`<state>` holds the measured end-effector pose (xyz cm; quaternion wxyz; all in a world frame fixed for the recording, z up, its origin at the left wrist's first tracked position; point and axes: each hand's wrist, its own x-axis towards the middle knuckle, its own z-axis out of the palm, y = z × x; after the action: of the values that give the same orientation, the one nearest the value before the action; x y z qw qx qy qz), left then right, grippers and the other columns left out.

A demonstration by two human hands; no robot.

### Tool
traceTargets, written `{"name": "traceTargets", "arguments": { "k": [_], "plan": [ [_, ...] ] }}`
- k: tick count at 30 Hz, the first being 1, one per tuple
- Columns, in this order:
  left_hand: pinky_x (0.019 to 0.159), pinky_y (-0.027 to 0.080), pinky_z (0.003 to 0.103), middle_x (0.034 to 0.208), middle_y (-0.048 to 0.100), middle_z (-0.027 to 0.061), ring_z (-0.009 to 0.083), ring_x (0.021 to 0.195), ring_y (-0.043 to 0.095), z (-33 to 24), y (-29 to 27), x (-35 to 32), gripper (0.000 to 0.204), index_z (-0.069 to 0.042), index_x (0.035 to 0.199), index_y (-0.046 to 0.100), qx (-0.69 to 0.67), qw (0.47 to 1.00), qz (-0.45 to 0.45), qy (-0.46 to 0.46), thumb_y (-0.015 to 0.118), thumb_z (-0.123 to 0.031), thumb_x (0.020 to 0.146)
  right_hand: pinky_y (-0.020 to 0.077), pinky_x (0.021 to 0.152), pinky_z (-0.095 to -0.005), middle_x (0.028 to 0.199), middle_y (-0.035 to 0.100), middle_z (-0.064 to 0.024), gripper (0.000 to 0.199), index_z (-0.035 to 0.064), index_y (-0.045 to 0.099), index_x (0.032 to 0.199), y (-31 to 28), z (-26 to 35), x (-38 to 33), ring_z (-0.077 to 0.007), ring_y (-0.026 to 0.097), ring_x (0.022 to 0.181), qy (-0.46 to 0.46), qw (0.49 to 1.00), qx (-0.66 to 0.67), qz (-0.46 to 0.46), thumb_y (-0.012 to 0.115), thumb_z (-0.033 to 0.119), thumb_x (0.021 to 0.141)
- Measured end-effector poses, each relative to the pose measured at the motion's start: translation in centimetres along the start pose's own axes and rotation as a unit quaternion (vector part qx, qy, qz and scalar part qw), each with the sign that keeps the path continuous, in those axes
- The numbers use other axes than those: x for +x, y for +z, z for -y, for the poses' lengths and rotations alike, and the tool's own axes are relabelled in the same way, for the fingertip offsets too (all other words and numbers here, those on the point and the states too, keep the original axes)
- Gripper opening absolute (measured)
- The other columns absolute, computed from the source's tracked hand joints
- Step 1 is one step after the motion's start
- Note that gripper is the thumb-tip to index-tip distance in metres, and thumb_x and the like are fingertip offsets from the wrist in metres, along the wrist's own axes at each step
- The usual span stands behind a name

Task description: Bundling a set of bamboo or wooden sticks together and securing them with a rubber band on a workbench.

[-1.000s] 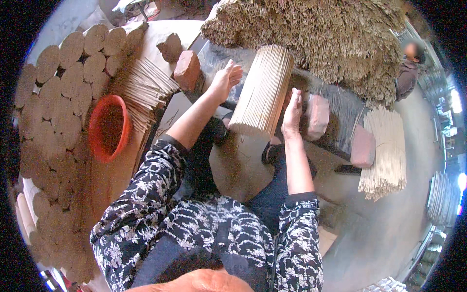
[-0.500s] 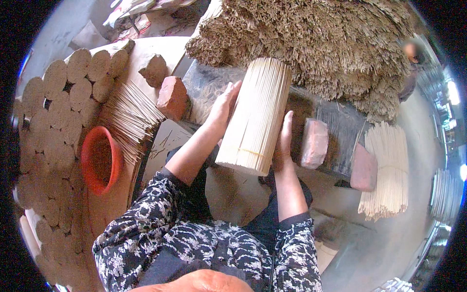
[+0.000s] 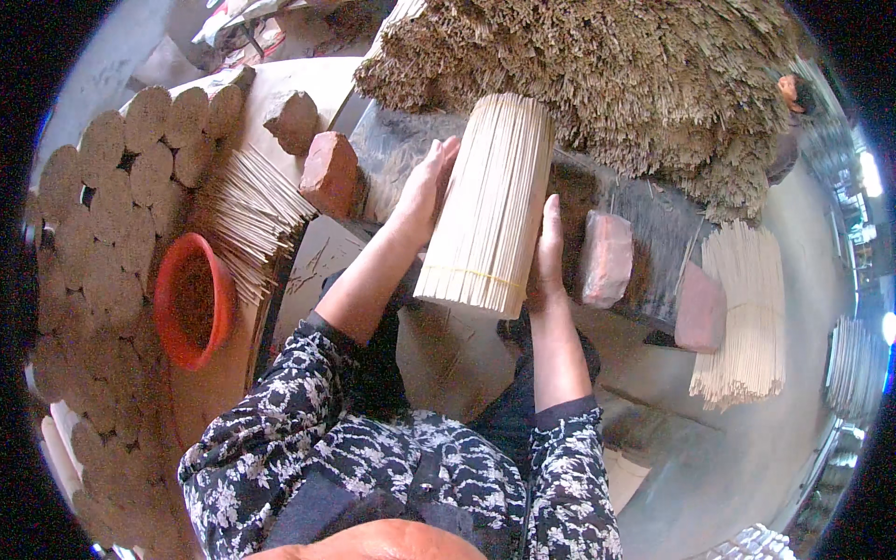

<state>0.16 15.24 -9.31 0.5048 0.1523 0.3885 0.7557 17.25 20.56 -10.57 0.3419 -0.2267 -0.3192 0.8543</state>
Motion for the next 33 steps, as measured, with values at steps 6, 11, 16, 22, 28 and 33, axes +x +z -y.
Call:
{"name": "traceTargets", "arguments": {
  "k": [6, 11, 16, 22, 28, 33],
  "plan": [
    [0.103, 0.034, 0.032, 0.129, 0.053, 0.0105, 0.0196, 0.119, 0.047, 3.9, -8.0, 4.2, 0.051, 0.000, 0.125, 0.053, -0.010, 0.999, 0.028, -0.041, 0.047, -0.041, 0.097, 0.0290, 0.107, -0.0362, 0.139, 0.042, -0.0103, 0.061, 0.0027, 0.031, 0.141, -2.4, -1.4, 2.5, -0.0221, 0.041, 0.125, -0.134, 0.973, -0.176, -0.059, 0.029, 0.048, 0.100],
    [0.104, 0.034, 0.031, 0.134, 0.050, 0.0084, 0.0171, 0.121, 0.047, 3.9, -5.8, 3.9, 0.054, -0.002, 0.137, 0.041, 0.089, 0.995, 0.011, 0.046, 0.039, -0.041, 0.099, 0.0257, 0.109, -0.0349, 0.139, 0.041, -0.0123, 0.064, 0.0007, 0.034, 0.140, -2.7, -1.9, 2.6, -0.0239, 0.037, 0.128, -0.070, 0.980, -0.188, -0.008, 0.036, 0.050, 0.098],
    [0.105, 0.033, 0.032, 0.138, 0.046, 0.0109, 0.0195, 0.124, 0.045, 1.2, -5.8, 3.3, 0.056, 0.000, 0.137, 0.040, 0.121, 0.986, -0.112, 0.030, 0.039, -0.042, 0.099, 0.0301, 0.107, -0.0351, 0.140, 0.041, -0.0122, 0.068, 0.0016, 0.030, 0.142, -0.4, -1.3, 2.1, -0.0225, 0.040, 0.126, -0.107, 0.979, -0.159, -0.070, 0.033, 0.053, 0.098],
    [0.102, 0.035, 0.030, 0.134, 0.050, 0.0086, 0.0159, 0.118, 0.048, 3.8, -5.7, 3.1, 0.053, 0.000, 0.135, 0.044, 0.190, 0.976, 0.016, 0.108, 0.041, -0.039, 0.099, 0.0242, 0.110, -0.0344, 0.142, 0.038, -0.0137, 0.066, -0.0004, 0.029, 0.142, -3.1, -2.3, 3.2, -0.0230, 0.037, 0.130, -0.140, 0.965, -0.221, -0.010, 0.036, 0.048, 0.098],
    [0.103, 0.034, 0.033, 0.134, 0.051, 0.0097, 0.0185, 0.120, 0.048, -0.5, -1.4, 1.5, 0.056, 0.001, 0.134, 0.044, 0.045, 0.999, 0.015, 0.018, 0.039, -0.043, 0.099, 0.0246, 0.110, -0.0357, 0.141, 0.039, -0.0134, 0.066, -0.0018, 0.035, 0.138, -0.7, -0.3, 2.0, -0.0228, 0.038, 0.128, 0.030, 0.999, -0.024, 0.015, 0.033, 0.051, 0.098],
    [0.105, 0.031, 0.032, 0.132, 0.052, 0.0084, 0.0191, 0.123, 0.045, 3.0, -6.4, 3.6, 0.050, 0.001, 0.133, 0.046, 0.132, 0.990, 0.023, 0.045, 0.040, -0.037, 0.100, 0.0213, 0.112, -0.0345, 0.145, 0.033, -0.0134, 0.065, -0.0001, 0.026, 0.144, -4.2, -0.6, 2.8, -0.0220, 0.031, 0.134, -0.134, 0.969, -0.207, -0.003, 0.030, 0.048, 0.100]
  ]
}}
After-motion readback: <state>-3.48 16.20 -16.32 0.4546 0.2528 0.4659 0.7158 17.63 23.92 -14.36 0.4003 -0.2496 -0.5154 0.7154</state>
